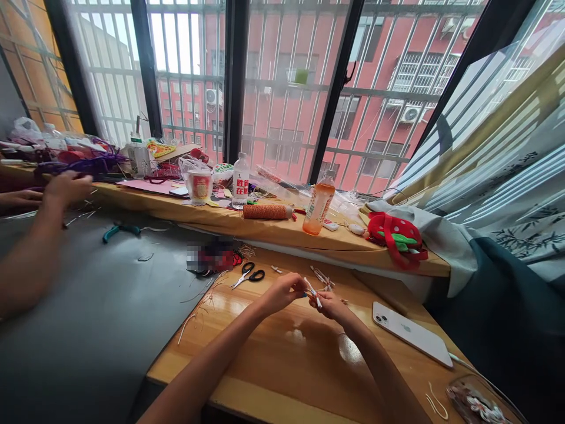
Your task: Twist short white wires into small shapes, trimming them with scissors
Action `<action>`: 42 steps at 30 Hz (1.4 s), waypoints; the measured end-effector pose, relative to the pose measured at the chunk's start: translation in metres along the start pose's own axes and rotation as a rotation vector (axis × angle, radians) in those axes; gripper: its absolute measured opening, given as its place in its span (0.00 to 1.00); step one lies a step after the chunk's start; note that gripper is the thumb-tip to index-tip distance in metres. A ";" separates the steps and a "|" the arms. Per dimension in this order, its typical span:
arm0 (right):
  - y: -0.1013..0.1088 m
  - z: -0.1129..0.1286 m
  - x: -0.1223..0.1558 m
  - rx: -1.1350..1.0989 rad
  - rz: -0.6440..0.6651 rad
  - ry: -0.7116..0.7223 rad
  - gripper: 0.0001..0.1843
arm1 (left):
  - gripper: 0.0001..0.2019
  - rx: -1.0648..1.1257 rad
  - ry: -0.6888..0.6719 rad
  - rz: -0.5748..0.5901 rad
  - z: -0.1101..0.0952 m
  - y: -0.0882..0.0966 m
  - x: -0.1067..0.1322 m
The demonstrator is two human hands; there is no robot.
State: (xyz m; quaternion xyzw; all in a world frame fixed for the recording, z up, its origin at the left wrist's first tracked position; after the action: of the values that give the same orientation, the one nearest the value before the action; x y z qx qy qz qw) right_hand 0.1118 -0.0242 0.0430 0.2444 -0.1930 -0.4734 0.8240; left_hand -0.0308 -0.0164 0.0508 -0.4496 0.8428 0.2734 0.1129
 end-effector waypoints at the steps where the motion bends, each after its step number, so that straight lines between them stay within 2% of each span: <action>1: -0.001 0.000 0.000 -0.002 0.003 -0.009 0.21 | 0.05 -0.006 -0.001 -0.001 0.001 0.000 0.000; 4: -0.003 0.001 0.002 -0.005 -0.004 -0.022 0.22 | 0.05 0.026 0.028 -0.022 0.004 0.000 0.000; 6: -0.002 0.003 0.005 0.080 -0.105 0.015 0.20 | 0.05 0.094 0.079 -0.055 0.007 0.001 0.000; 10: -0.003 0.015 0.013 0.572 -0.406 0.213 0.13 | 0.06 0.303 0.155 -0.144 0.016 0.005 -0.001; 14: -0.009 0.022 0.018 1.025 -0.536 0.352 0.11 | 0.10 0.485 0.255 -0.126 0.023 0.004 -0.001; 17: -0.008 0.022 0.019 1.169 -0.589 0.400 0.11 | 0.14 0.585 0.311 -0.078 0.023 0.001 -0.001; 25: -0.008 0.022 0.018 1.220 -0.585 0.422 0.13 | 0.14 0.618 0.323 -0.114 0.024 -0.001 -0.002; 32: -0.005 0.025 0.016 1.149 -0.530 0.295 0.11 | 0.12 0.590 0.285 -0.155 0.025 -0.002 -0.003; 38: -0.008 0.019 0.014 1.052 -0.417 0.130 0.11 | 0.06 0.318 0.206 -0.130 0.025 -0.001 -0.002; 40: -0.010 0.017 0.014 1.026 -0.406 0.137 0.10 | 0.05 0.276 0.202 -0.131 0.025 0.000 -0.002; 42: -0.010 0.016 0.014 1.005 -0.404 0.223 0.09 | 0.06 0.298 0.214 -0.133 0.025 0.001 -0.002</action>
State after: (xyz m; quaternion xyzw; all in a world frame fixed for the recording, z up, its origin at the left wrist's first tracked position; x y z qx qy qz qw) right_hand 0.1027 -0.0446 0.0515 0.6885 -0.2560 -0.4427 0.5143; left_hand -0.0316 -0.0004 0.0315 -0.5093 0.8495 0.0881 0.1057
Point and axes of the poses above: each hand's wrist, its own x-axis away from the middle knuckle, its own y-axis out of the back of the hand, z = x × y, the point moved 3 cm from there along -x, towards the middle knuckle, and after that the axes turned 8 degrees about z, right-handed, at the moved point
